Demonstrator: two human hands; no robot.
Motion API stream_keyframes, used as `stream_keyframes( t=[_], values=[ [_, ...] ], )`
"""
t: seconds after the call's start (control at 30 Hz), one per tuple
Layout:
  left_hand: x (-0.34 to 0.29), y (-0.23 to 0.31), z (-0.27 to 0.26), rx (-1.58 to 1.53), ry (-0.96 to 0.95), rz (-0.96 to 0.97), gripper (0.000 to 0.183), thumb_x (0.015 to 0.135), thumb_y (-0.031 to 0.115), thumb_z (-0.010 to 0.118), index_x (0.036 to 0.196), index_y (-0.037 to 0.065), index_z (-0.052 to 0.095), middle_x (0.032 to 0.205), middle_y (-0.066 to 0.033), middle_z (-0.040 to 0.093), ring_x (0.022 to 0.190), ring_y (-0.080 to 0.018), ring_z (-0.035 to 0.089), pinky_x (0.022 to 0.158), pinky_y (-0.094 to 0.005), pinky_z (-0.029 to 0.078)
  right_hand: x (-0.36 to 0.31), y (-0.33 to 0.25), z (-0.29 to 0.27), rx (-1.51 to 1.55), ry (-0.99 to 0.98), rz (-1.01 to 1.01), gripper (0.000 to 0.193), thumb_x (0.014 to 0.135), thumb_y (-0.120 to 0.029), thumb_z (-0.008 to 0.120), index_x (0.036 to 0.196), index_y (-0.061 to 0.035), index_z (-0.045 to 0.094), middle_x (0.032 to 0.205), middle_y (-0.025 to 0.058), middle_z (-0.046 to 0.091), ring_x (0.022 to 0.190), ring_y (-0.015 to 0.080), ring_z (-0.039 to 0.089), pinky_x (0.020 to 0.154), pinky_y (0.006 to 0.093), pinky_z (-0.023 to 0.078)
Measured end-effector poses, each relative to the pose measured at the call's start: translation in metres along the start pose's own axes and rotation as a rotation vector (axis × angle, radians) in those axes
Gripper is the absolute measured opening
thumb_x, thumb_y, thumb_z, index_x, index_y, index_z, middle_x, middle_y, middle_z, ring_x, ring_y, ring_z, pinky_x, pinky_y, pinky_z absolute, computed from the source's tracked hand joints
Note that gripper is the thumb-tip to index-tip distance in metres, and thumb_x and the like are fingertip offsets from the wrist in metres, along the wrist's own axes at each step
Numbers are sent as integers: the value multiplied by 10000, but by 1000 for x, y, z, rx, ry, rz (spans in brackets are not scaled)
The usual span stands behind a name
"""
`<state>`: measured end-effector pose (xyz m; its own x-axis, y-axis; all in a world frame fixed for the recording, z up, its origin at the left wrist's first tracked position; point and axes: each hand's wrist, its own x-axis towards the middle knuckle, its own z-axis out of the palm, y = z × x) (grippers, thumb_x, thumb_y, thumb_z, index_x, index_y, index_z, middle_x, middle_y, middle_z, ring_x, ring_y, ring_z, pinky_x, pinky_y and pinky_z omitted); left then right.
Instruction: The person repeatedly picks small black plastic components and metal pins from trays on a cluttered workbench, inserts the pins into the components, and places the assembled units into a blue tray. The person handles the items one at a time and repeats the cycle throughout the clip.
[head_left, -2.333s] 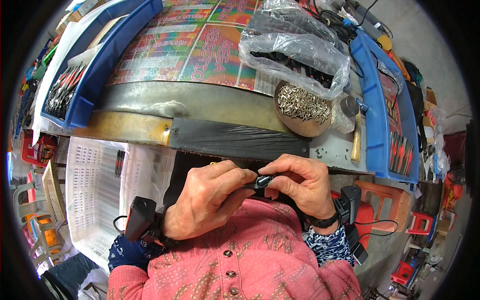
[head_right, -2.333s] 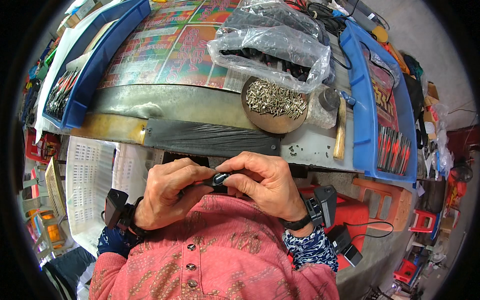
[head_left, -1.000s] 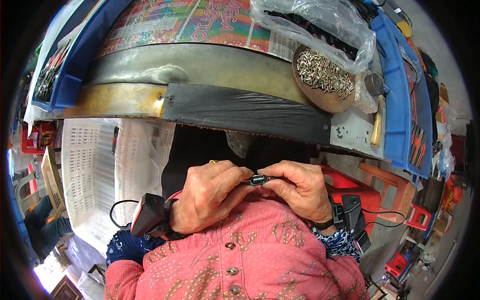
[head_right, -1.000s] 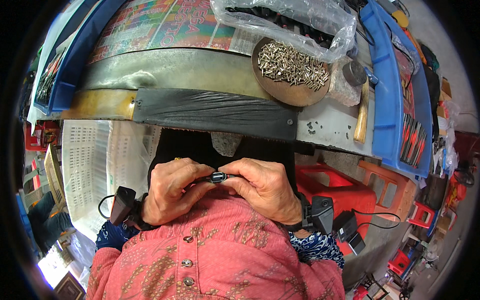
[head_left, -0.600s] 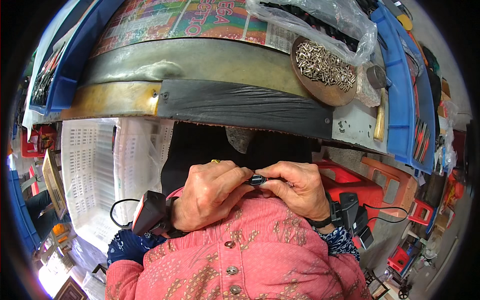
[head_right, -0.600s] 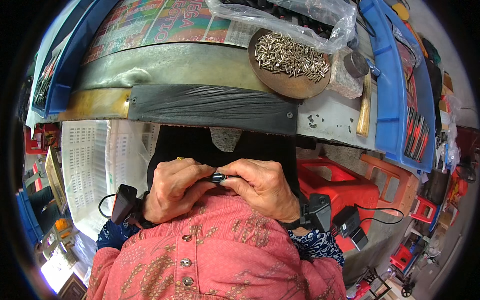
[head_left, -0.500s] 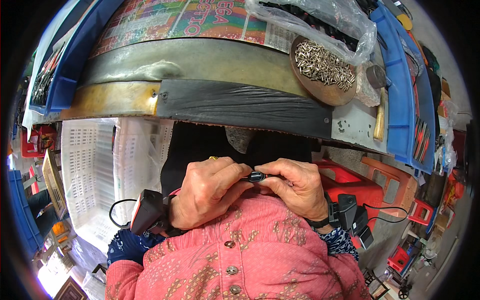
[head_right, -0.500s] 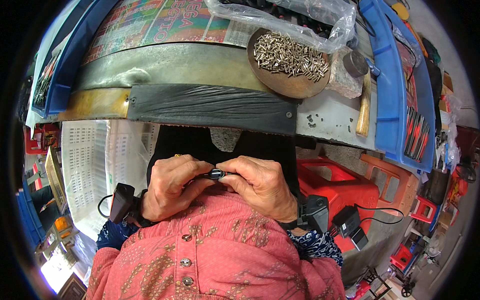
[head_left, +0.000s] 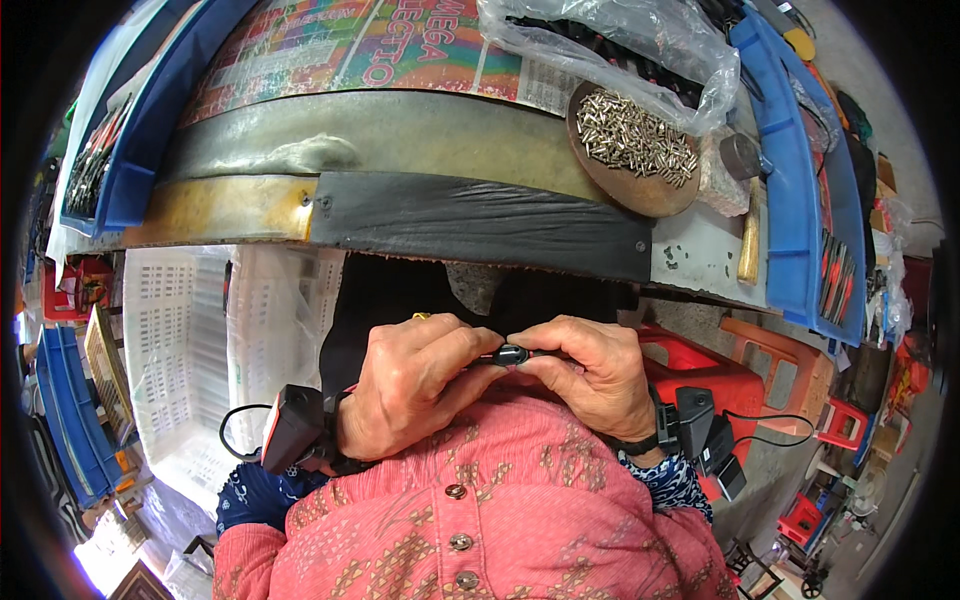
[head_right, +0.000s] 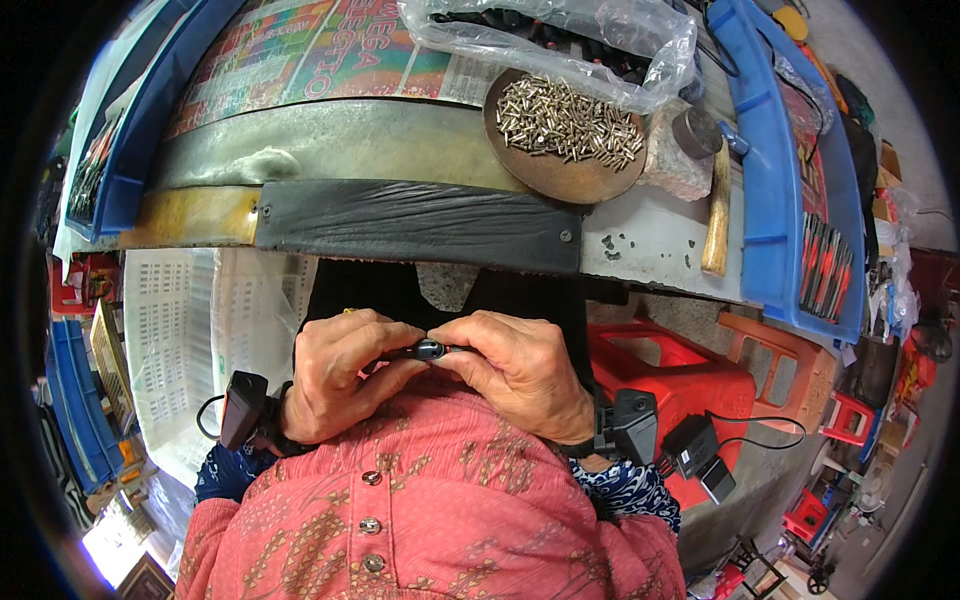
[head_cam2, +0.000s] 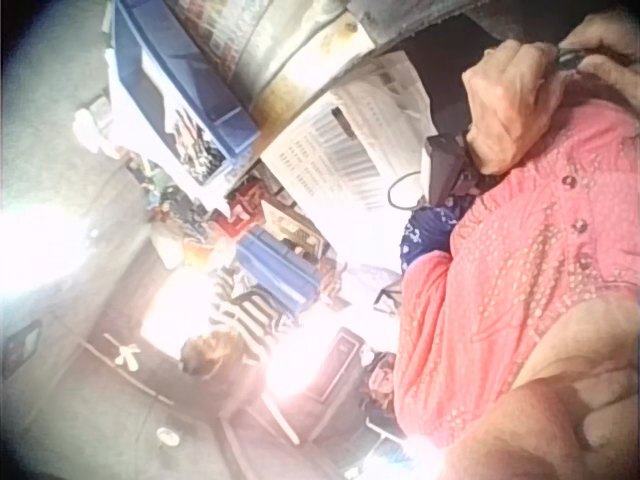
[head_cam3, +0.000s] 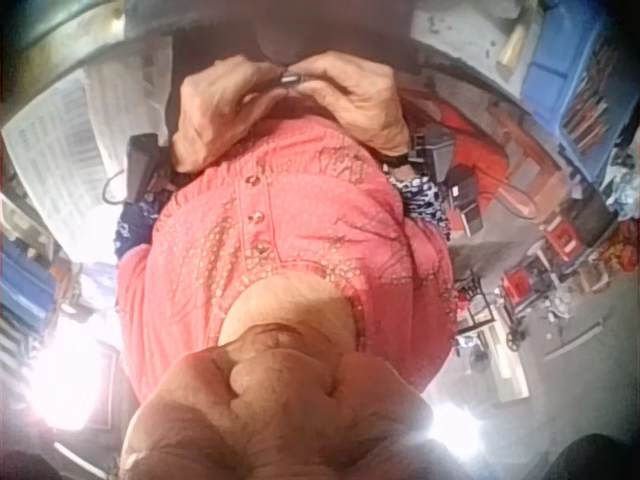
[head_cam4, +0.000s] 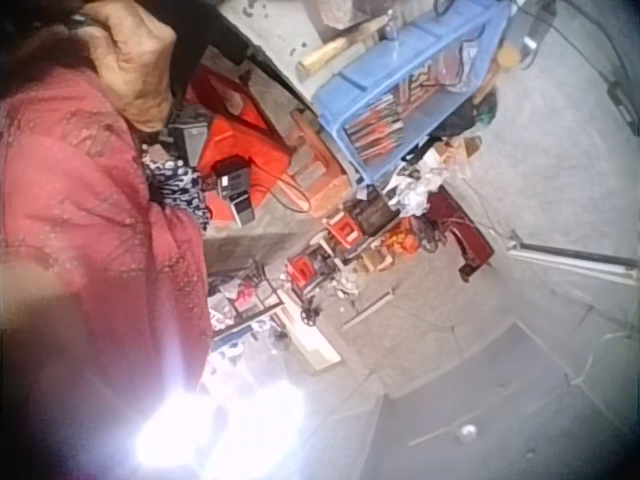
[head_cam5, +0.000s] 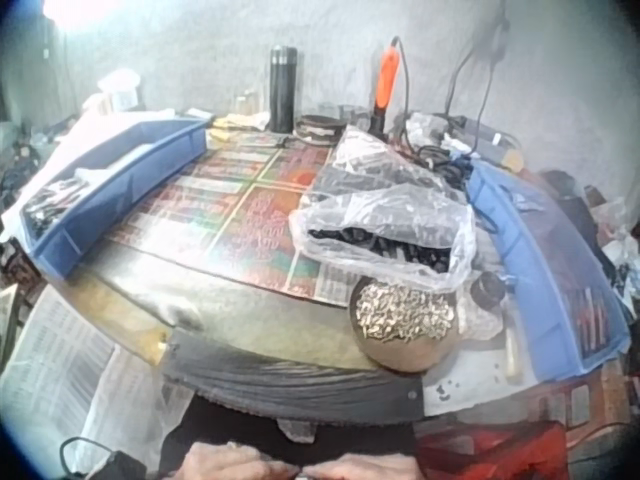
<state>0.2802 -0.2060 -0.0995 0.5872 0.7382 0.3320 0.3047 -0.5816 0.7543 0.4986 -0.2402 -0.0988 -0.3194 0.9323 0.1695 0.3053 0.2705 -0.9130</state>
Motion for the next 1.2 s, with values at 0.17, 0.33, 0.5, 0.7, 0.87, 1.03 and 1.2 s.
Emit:
stream_keyframes(
  t=[0.17,0.33,0.5,0.7,0.87,1.03,1.2],
  values=[
    [3,2,-2,7,-21,11,313,692,57,804,974,27,673,757,-86,645,604,-245,618,531,-339,475,4,1,-2,65,-3,-18,204,833,-29,735,1026,16,687,860,120,713,744,210,703,656,287,537],
    [18,9,-9,34,-16,27,330,676,43,798,983,32,677,766,-90,649,597,-239,612,526,-340,469,11,-15,-16,-57,44,-36,222,810,-23,749,1024,14,702,818,107,695,701,195,674,615,291,516],
    [36,15,-17,48,63,59,284,699,16,800,960,31,688,733,-76,638,561,-208,587,496,-315,449,18,-33,-49,-201,264,-83,228,793,-8,757,1012,16,697,828,137,680,688,239,658,603,328,510],
    [46,18,-28,88,112,36,269,702,-4,794,949,31,692,715,-57,626,534,-153,548,469,-277,419,40,-23,-75,-749,463,-155,238,772,-36,757,997,-4,690,834,112,626,757,280,587,679,378,479],
    [46,15,-36,99,89,-13,289,719,32,787,980,42,665,732,-91,591,595,-264,575,541,-356,454,50,-11,-78,-930,443,-164,368,728,-123,794,1061,-19,677,949,109,592,886,302,544,748,410,467],
    [47,12,-38,120,122,-19,296,708,20,783,979,46,666,720,-84,589,592,-261,573,541,-353,454,52,-8,-76,-969,401,-139,434,714,-194,804,1082,-8,668,983,111,574,906,308,528,753,412,468],
    [48,11,-37,124,116,-30,296,709,25,785,979,46,667,730,-86,594,600,-267,580,545,-357,457,53,-7,-75,-974,395,-145,434,703,-209,805,1054,12,677,967,111,576,898,307,531,748,412,470]
  ],
)
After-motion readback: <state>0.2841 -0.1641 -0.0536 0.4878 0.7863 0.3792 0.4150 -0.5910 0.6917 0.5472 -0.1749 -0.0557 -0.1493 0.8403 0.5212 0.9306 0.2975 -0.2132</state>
